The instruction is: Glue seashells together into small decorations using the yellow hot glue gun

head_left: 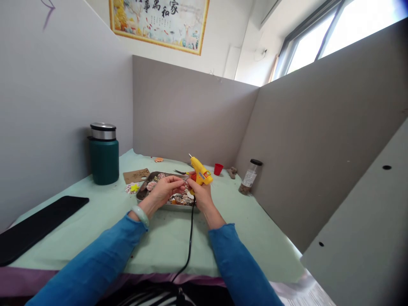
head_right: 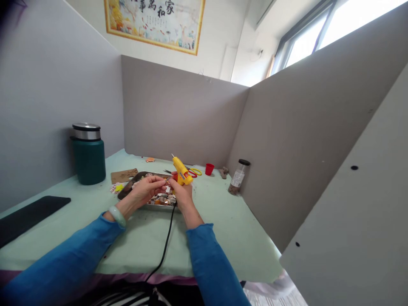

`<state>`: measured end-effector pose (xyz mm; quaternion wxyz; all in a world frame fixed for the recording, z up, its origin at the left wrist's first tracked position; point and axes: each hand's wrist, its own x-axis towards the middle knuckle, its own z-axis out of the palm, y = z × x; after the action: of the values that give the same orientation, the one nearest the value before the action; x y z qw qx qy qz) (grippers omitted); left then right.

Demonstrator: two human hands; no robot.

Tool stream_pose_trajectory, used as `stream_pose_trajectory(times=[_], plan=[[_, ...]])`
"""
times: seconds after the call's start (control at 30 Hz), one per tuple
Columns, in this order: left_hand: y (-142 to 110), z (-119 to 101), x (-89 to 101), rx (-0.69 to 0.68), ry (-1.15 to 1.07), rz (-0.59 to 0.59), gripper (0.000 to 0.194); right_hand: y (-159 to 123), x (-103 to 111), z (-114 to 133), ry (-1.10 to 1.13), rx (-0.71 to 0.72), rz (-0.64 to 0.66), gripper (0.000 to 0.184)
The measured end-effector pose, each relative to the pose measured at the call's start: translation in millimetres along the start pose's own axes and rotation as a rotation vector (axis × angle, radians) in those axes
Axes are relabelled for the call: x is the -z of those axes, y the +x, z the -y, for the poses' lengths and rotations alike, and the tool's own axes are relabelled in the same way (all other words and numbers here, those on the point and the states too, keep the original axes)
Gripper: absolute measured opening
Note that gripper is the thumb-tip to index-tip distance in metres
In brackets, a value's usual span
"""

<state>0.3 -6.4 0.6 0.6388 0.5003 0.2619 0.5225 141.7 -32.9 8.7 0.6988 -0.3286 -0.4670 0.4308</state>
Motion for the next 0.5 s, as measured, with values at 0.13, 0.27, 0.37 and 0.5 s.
stream_pose_trajectory(times=[0.13,0.27,0.37,0.5], plan=[[0.9,-2.0,1.1,-0.008,0.118,0.05,0.038,4.2,2.8,-2.6,0.019,0.013,-0.02,0.031],[5.3,-6.3,11.9,-0.071,0.5,0.009,0.039,10.9,9.7,-4.5,0.0,0.021,-0.092,0.033],[10.5,-4.8,23.7,-0.134,0.993,-0.008,0.026,13.7,12.7,-5.5,-0.037,0.006,-0.14,0.032],[14.7,2.1,31.0,-0.073,1.352,0.15,0.02,13.7,12.9,-8.0,-0.073,-0.032,-0.133,0.03]])
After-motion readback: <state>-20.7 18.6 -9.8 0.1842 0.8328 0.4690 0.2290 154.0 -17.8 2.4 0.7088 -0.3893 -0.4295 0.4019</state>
